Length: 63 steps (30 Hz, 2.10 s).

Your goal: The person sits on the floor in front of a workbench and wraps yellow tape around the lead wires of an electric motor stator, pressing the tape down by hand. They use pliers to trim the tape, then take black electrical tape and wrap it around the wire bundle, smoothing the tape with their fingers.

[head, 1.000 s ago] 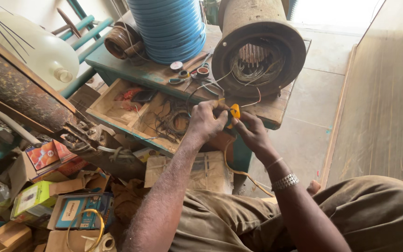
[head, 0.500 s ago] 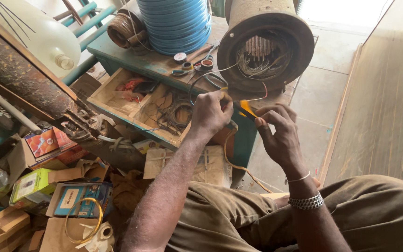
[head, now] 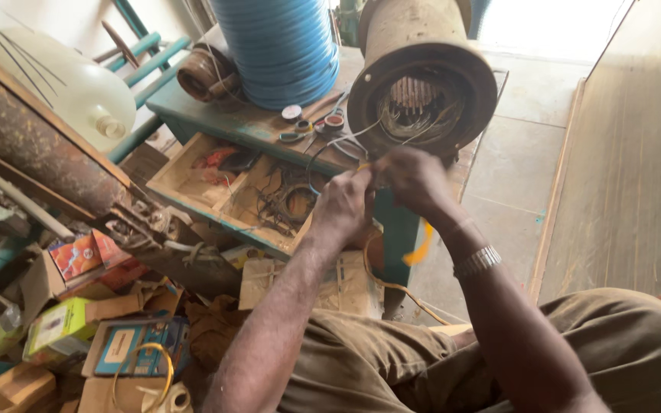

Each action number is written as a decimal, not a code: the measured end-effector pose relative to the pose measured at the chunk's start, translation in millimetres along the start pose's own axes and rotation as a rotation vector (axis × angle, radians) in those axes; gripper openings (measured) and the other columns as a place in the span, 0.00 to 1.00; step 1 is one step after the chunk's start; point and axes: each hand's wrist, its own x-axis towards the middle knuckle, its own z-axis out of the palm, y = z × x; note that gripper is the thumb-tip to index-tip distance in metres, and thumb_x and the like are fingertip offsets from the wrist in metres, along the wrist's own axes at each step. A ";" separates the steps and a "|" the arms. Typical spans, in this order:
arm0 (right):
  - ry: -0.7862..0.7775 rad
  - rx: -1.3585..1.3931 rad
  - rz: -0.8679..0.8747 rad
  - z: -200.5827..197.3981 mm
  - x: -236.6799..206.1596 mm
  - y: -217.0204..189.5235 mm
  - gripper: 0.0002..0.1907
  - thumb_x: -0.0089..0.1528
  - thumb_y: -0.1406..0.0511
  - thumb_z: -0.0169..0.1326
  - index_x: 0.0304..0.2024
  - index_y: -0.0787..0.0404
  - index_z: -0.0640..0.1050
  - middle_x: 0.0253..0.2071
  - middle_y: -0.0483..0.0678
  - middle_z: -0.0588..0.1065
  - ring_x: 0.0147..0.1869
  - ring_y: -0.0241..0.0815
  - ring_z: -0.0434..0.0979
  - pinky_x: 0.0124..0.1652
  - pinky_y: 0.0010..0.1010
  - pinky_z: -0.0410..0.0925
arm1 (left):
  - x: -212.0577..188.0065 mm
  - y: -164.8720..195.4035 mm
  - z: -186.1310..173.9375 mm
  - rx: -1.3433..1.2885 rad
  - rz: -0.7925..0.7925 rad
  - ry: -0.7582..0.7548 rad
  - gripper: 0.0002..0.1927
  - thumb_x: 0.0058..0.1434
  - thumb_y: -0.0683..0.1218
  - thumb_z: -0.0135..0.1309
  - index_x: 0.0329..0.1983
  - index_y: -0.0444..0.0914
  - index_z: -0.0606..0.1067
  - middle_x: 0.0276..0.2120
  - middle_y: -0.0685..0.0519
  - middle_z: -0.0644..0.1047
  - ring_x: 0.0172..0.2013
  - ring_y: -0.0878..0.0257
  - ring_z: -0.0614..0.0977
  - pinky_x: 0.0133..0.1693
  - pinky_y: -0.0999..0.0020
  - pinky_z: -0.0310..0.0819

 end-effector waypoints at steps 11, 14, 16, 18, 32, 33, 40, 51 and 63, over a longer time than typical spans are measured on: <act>-0.303 0.744 0.311 -28.9 1.9 -5.6 0.24 0.65 0.53 0.47 0.54 0.65 0.74 0.43 0.48 0.81 0.35 0.39 0.86 0.29 0.29 0.79 | 4.5 3.5 -1.8 -0.033 -0.103 -0.051 0.08 0.61 0.45 0.60 0.41 0.38 0.82 0.39 0.43 0.83 0.42 0.47 0.86 0.45 0.54 0.81; 0.039 0.521 0.199 -32.8 -18.2 -4.9 0.24 0.65 0.56 0.50 0.62 0.58 0.69 0.48 0.47 0.77 0.40 0.38 0.84 0.32 0.30 0.78 | 6.1 1.0 -2.3 -0.073 -0.227 -0.097 0.08 0.60 0.45 0.61 0.40 0.36 0.82 0.38 0.42 0.83 0.43 0.47 0.85 0.46 0.53 0.79; 0.187 0.637 0.108 -31.9 -29.3 7.6 0.24 0.66 0.58 0.50 0.63 0.59 0.68 0.52 0.45 0.76 0.40 0.39 0.84 0.33 0.31 0.78 | 6.2 -1.0 -0.3 -0.139 -0.282 -0.140 0.09 0.62 0.46 0.61 0.42 0.36 0.82 0.37 0.42 0.83 0.43 0.49 0.86 0.47 0.54 0.79; 0.250 0.685 0.019 -31.9 -34.2 26.0 0.20 0.67 0.62 0.51 0.59 0.65 0.69 0.51 0.46 0.76 0.40 0.39 0.83 0.35 0.31 0.78 | 6.7 -2.7 2.2 -0.220 -0.297 -0.167 0.10 0.61 0.46 0.60 0.43 0.37 0.82 0.38 0.43 0.84 0.43 0.50 0.86 0.47 0.57 0.79; -0.104 0.348 -0.096 36.9 -31.0 65.5 0.15 0.67 0.59 0.57 0.47 0.65 0.80 0.35 0.38 0.76 0.39 0.24 0.71 0.38 0.21 0.68 | 10.3 -3.3 -11.6 -0.396 -0.426 -0.311 0.12 0.63 0.45 0.57 0.47 0.37 0.80 0.36 0.48 0.86 0.43 0.61 0.88 0.49 0.64 0.80; -0.090 0.287 -0.080 34.4 -32.8 67.7 0.14 0.67 0.59 0.57 0.44 0.65 0.80 0.33 0.38 0.76 0.38 0.25 0.71 0.37 0.22 0.68 | 10.7 -3.3 -11.4 -0.375 -0.422 -0.290 0.12 0.62 0.46 0.58 0.46 0.37 0.81 0.36 0.48 0.86 0.42 0.61 0.87 0.48 0.64 0.80; -0.046 0.266 0.032 9.0 -62.9 86.1 0.17 0.69 0.58 0.56 0.36 0.67 0.82 0.27 0.41 0.72 0.34 0.30 0.66 0.33 0.26 0.62 | 9.2 -4.1 -0.8 -0.337 -0.366 -0.157 0.09 0.59 0.45 0.61 0.39 0.35 0.83 0.33 0.45 0.86 0.37 0.59 0.88 0.44 0.63 0.82; 0.284 -0.856 0.120 -50.1 -74.8 51.2 0.25 0.57 0.46 0.63 0.48 0.54 0.84 0.48 0.52 0.80 0.51 0.52 0.77 0.45 0.48 0.69 | 11.7 -8.6 -7.7 -0.299 -0.390 -0.123 0.06 0.60 0.44 0.60 0.38 0.37 0.82 0.32 0.49 0.85 0.37 0.61 0.88 0.45 0.64 0.82; -0.063 0.520 0.081 45.1 -33.4 58.3 0.15 0.70 0.58 0.50 0.39 0.63 0.76 0.33 0.40 0.75 0.36 0.30 0.72 0.36 0.25 0.68 | 9.9 -18.0 -4.6 -0.330 -0.265 -0.073 0.10 0.57 0.46 0.60 0.38 0.36 0.82 0.34 0.46 0.85 0.37 0.58 0.87 0.43 0.62 0.82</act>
